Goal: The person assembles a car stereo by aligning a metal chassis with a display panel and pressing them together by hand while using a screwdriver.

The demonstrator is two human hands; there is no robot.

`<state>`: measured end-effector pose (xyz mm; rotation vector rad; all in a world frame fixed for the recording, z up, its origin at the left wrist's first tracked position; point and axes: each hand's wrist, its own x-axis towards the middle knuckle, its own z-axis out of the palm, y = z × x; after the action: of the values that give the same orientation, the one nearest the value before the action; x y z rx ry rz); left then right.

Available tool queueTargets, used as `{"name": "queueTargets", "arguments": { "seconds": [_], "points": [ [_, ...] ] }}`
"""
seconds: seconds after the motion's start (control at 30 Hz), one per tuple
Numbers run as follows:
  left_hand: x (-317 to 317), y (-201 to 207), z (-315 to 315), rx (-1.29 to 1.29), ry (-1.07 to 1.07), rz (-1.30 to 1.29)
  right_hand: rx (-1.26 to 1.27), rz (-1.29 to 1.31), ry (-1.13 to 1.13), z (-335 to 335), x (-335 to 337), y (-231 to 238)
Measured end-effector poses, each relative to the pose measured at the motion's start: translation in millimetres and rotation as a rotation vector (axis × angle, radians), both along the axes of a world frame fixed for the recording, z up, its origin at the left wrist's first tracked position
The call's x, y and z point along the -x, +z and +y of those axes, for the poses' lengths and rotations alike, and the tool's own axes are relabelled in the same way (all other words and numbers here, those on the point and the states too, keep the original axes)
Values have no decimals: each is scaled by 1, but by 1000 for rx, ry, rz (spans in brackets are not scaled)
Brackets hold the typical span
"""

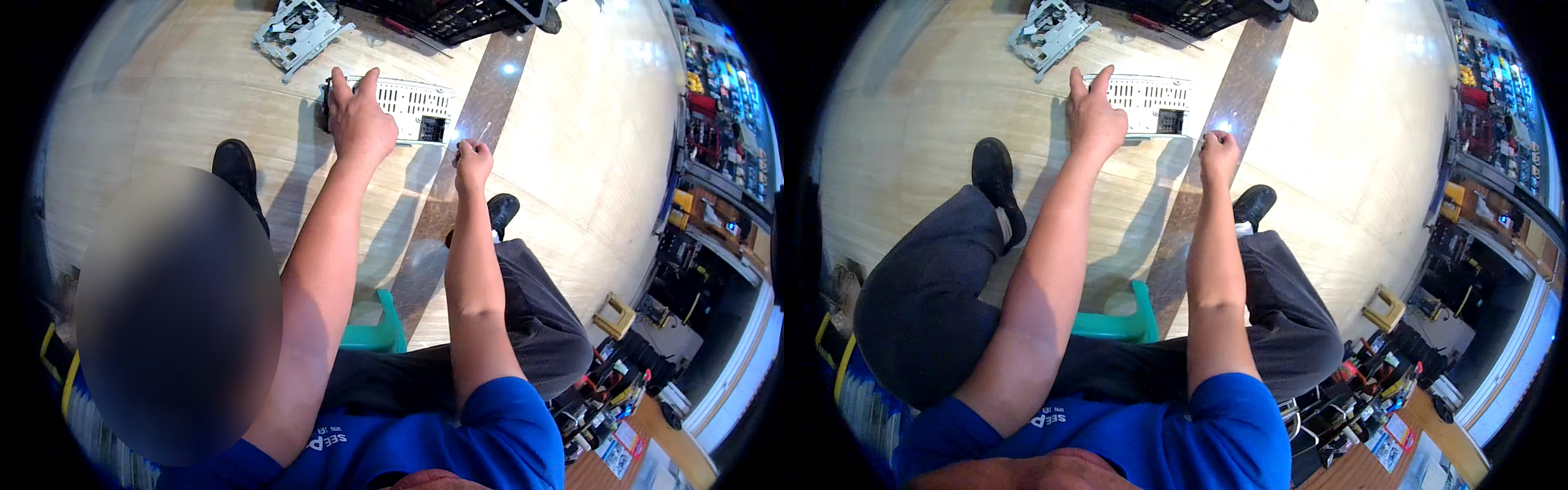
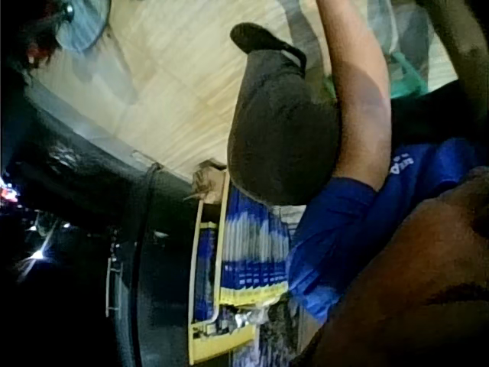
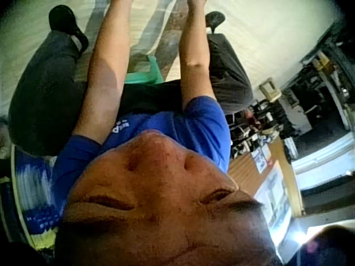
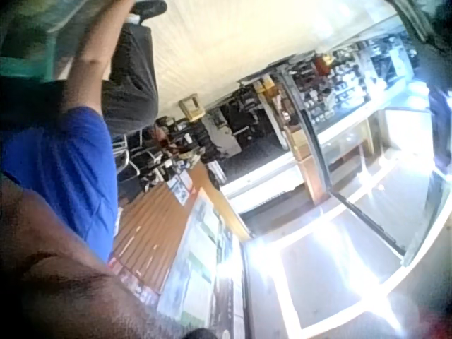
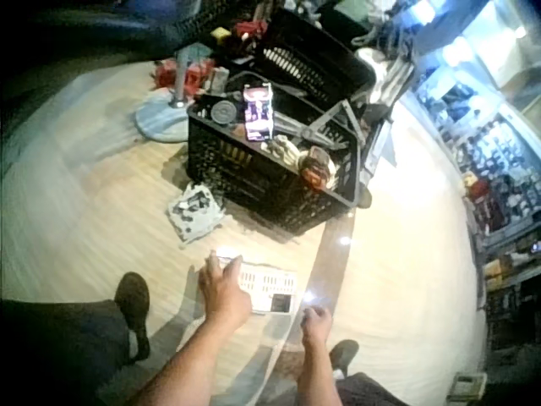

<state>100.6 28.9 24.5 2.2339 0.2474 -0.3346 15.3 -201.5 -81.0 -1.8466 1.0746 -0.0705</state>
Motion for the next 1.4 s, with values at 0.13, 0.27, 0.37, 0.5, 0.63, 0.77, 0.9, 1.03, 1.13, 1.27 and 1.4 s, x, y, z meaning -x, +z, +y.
{"name": "queueTargets", "arguments": {
  "seconds": [0.13,0.27,0.37,0.5,0.63,0.77,0.9,1.03,1.13,1.27,1.4],
  "points": [
    [8,-6,-1,-31,5,-69,-241,-384,-115,26,-21,66],
    [13,-17,0,38,23,-166,-203,-432,82,43,-43,93],
    [13,-16,5,20,-3,-120,-150,-442,197,59,-62,98],
    [14,-16,5,78,10,-98,-45,-358,288,57,-72,91],
    [15,-21,4,67,18,-113,113,-342,319,60,-78,82],
    [17,-20,6,110,32,-113,241,-310,367,64,-77,81],
    [17,-22,6,77,40,-121,288,-277,370,66,-77,81],
    [17,-19,5,96,36,-120,482,-326,465,54,-80,73],
    [17,-18,6,97,29,-123,543,-304,516,49,-83,70],
    [17,-21,7,100,35,-126,599,-277,552,50,-84,71],
    [16,-18,6,108,22,-110,576,-272,536,50,-86,74]
  ]
}}
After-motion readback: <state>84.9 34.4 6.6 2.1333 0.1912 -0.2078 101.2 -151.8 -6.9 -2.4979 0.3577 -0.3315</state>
